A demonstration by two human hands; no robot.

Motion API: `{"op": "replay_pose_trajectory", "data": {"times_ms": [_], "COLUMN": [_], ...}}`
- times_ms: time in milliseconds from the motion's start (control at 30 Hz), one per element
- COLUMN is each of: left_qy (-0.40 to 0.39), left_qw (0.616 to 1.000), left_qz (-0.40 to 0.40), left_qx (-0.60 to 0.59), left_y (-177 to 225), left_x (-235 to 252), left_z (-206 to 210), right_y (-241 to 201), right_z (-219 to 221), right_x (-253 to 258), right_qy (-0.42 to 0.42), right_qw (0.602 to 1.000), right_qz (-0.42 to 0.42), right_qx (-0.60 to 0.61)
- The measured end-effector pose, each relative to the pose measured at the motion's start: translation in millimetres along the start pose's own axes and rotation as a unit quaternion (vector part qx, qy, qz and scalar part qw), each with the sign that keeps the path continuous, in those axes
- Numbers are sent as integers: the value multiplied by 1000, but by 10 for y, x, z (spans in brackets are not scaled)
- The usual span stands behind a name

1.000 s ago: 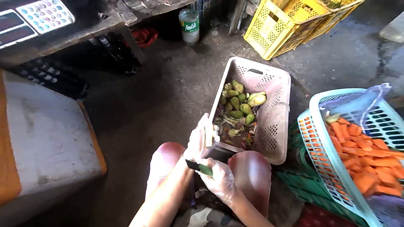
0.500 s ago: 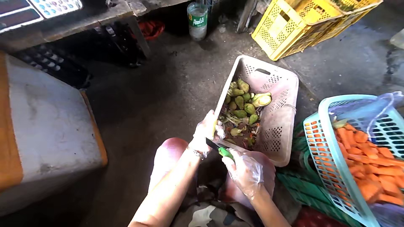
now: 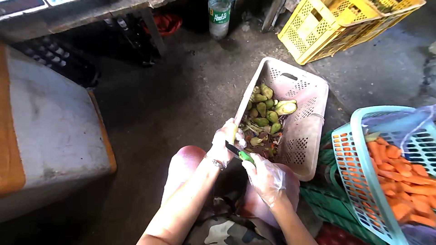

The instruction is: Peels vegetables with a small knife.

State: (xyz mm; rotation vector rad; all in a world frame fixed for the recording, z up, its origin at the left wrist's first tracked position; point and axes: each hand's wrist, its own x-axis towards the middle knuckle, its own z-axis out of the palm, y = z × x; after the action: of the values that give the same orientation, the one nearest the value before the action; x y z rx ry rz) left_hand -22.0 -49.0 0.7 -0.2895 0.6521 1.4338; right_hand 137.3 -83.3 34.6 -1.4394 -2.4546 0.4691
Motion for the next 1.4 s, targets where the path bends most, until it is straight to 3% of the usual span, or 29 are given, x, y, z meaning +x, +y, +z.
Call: {"op": "replay_pose_trajectory", "data": {"times_ms": [167,367,533,600,667,733,800,867,1033,1133,1300,1400], "left_qy": [29,72,60,74,63,26,-22,-32,38,99,64,50], "left_qw": [999,988,986,987,991,994,993,990,991,982,984,990], "left_qz": [15,78,49,35,24,14,17,24,37,59,90,93], "left_qx": [-1,116,145,138,117,104,111,132,127,147,143,91], "left_y": [-35,-89,-130,-113,-88,-79,-90,-92,-75,-66,-26,-4], "left_x": [-9,5,-31,-48,-61,-67,-58,-54,-48,-53,-50,-59], "left_z": [36,47,14,30,43,52,25,18,12,49,10,30], "right_y": [-132,-187,282,531,683,805,911,934,697,376,188,94], "right_z": [-167,-288,-185,-238,-305,-277,-252,-288,-353,-280,-2,50], "right_x": [245,540,779,776,692,619,603,639,527,286,-57,-133], "right_qy": [-157,-233,-233,-233,-152,-85,-166,-230,-121,-60,16,38], "right_qw": [982,958,943,932,927,892,887,896,939,970,996,995], "right_qz": [104,162,236,273,305,338,355,345,277,177,19,-14], "right_qx": [-6,-33,-13,47,156,289,243,159,164,154,89,88]}}
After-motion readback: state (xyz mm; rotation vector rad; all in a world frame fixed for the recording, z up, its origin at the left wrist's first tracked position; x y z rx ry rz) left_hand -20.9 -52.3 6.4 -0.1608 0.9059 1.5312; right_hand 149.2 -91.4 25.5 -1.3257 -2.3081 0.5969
